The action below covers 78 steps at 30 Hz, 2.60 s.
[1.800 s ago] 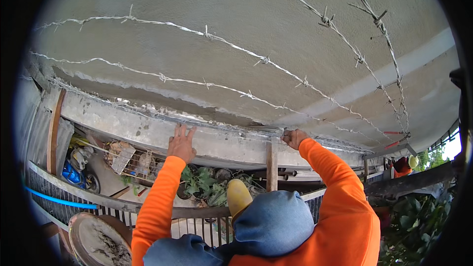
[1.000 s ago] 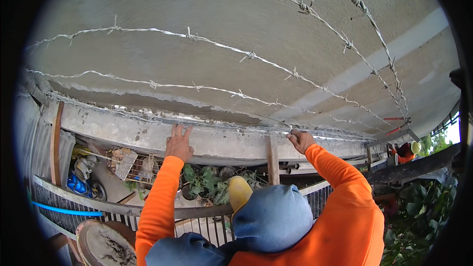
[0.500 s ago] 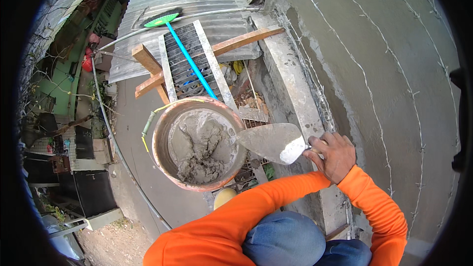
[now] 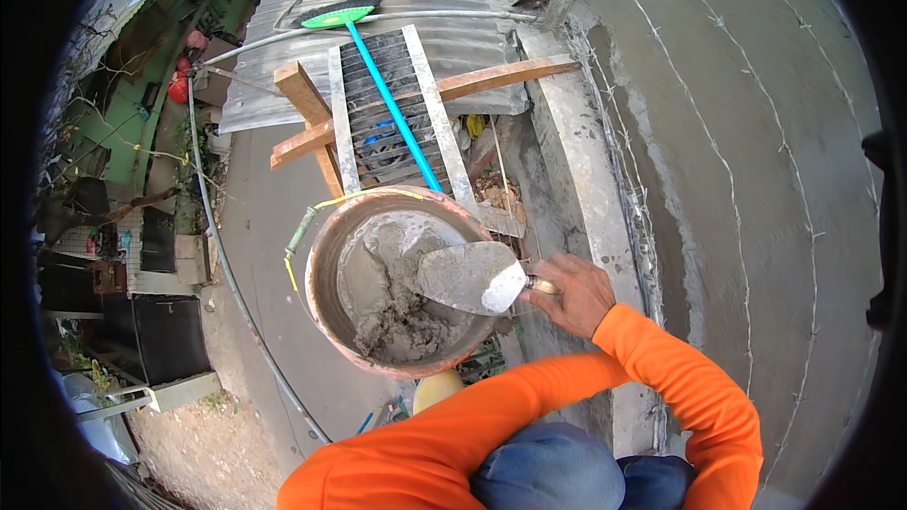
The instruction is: The person scoops cement from a bucket with a trowel and applies it to a wall section beneath barbed wire, smoothing the surface repeatedly. The person works on a narrow ledge area, repeatedly loading the trowel and spreading the cement along the wall.
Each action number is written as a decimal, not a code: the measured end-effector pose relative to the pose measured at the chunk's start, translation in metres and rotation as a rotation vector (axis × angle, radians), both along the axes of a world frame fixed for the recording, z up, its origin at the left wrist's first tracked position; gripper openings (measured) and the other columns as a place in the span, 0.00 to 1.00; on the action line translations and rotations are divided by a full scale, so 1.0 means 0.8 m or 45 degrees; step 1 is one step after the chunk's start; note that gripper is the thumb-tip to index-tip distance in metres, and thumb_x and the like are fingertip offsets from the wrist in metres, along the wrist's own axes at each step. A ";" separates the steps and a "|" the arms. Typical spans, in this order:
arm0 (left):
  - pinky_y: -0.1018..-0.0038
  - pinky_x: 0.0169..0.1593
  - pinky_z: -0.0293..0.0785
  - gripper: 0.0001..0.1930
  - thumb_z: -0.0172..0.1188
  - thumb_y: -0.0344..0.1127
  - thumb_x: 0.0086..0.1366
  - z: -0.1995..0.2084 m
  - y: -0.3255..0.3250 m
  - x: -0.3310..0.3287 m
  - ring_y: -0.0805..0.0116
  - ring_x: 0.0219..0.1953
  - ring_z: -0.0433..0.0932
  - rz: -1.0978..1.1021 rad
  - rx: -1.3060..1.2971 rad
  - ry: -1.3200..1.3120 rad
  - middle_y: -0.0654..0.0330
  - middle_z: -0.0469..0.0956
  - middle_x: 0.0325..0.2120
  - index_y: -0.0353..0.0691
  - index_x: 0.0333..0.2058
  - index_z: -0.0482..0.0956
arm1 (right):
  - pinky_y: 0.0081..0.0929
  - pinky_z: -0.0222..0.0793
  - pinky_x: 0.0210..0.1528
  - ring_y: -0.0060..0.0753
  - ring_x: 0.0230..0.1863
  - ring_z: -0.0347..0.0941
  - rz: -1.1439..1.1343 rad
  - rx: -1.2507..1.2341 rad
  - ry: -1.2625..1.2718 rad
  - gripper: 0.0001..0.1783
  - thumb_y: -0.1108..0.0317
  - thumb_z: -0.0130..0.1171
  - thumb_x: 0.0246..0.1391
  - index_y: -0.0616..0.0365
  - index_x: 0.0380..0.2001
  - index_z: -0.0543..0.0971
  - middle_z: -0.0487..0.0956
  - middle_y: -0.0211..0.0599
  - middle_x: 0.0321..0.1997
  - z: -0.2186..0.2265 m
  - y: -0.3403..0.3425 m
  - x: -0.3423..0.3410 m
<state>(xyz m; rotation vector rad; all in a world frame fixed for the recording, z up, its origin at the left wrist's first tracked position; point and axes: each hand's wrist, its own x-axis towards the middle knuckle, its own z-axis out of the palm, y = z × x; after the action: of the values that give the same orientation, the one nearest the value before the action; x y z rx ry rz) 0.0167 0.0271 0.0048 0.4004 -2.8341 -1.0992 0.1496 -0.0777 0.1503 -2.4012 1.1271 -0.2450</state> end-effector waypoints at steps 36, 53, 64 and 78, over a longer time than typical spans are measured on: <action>0.47 0.67 0.68 0.51 0.68 0.35 0.55 -0.028 -0.034 -0.036 0.44 0.78 0.46 -0.092 -0.353 -0.389 0.53 0.52 0.76 0.50 0.76 0.52 | 0.50 0.74 0.59 0.60 0.53 0.80 -2.086 0.761 0.655 0.31 0.35 0.55 0.62 0.46 0.55 0.83 0.86 0.54 0.47 -0.038 0.656 -0.562; 0.47 0.67 0.67 0.50 0.68 0.38 0.57 -0.025 -0.034 -0.029 0.49 0.79 0.45 -0.082 -0.320 -0.419 0.59 0.50 0.77 0.55 0.76 0.51 | 0.47 0.73 0.54 0.62 0.50 0.81 -2.173 0.737 0.253 0.30 0.39 0.62 0.59 0.56 0.47 0.85 0.84 0.62 0.41 -0.058 0.638 -0.568; 0.46 0.67 0.67 0.50 0.67 0.36 0.56 -0.027 -0.032 -0.036 0.47 0.79 0.45 -0.062 -0.274 -0.403 0.58 0.49 0.77 0.53 0.76 0.52 | 0.46 0.76 0.48 0.58 0.40 0.82 -2.064 0.723 0.465 0.30 0.36 0.59 0.59 0.52 0.45 0.86 0.84 0.54 0.32 -0.045 0.664 -0.551; 0.46 0.67 0.67 0.49 0.68 0.38 0.57 -0.022 -0.030 -0.030 0.49 0.79 0.45 -0.045 -0.273 -0.393 0.58 0.51 0.76 0.53 0.75 0.53 | 0.51 0.77 0.48 0.60 0.41 0.82 -2.006 0.703 0.739 0.24 0.41 0.59 0.61 0.52 0.40 0.85 0.85 0.53 0.36 0.028 0.657 -0.547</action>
<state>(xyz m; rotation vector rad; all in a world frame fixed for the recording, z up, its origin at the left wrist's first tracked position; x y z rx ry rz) -0.0073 0.0032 -0.0131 0.5457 -3.1959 -0.7848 -0.2882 0.4476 0.1730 -0.6662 2.6505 0.2858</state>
